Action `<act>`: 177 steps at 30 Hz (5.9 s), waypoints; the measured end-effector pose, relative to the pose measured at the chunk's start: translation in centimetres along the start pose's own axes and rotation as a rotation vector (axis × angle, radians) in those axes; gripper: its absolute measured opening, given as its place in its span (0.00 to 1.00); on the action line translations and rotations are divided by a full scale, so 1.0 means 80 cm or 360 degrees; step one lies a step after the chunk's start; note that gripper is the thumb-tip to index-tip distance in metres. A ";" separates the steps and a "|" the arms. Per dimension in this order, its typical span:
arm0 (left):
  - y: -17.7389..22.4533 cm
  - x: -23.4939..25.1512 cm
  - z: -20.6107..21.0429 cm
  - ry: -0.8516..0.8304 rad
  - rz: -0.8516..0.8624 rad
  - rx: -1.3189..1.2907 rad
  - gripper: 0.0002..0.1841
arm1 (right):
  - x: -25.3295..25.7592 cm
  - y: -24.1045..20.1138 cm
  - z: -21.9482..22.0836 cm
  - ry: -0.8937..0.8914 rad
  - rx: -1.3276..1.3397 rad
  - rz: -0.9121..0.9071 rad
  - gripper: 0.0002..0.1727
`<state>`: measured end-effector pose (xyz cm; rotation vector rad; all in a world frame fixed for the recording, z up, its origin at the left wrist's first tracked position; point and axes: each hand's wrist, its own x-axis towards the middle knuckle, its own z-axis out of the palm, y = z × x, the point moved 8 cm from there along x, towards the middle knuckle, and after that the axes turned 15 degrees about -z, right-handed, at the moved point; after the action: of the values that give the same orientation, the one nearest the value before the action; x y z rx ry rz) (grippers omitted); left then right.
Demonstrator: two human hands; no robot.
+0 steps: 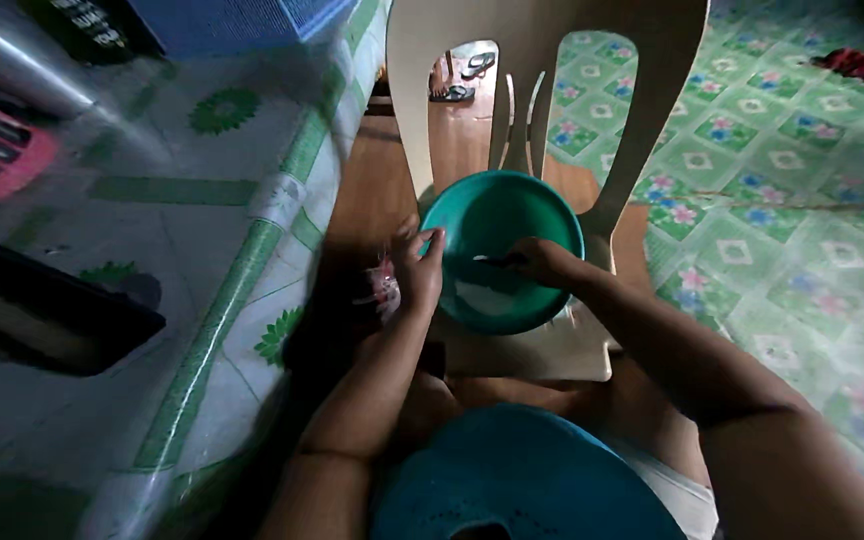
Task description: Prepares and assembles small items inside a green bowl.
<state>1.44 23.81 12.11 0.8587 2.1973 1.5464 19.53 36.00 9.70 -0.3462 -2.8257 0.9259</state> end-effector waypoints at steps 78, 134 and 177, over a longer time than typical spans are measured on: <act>0.086 0.055 0.028 -0.0669 0.0208 0.0265 0.16 | -0.004 -0.082 -0.106 0.0128 -0.0486 -0.0348 0.07; 0.058 0.012 0.067 -0.0889 0.0212 0.0779 0.13 | 0.016 -0.018 -0.106 -0.0264 -0.0499 -0.0047 0.08; 0.110 0.005 0.034 -0.0917 0.0483 0.0275 0.16 | 0.004 0.018 -0.004 -0.0080 -0.0153 0.0059 0.14</act>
<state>5.26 28.10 19.33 1.5277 1.8446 1.0405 19.53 37.44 9.12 -0.3936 -2.9262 0.8185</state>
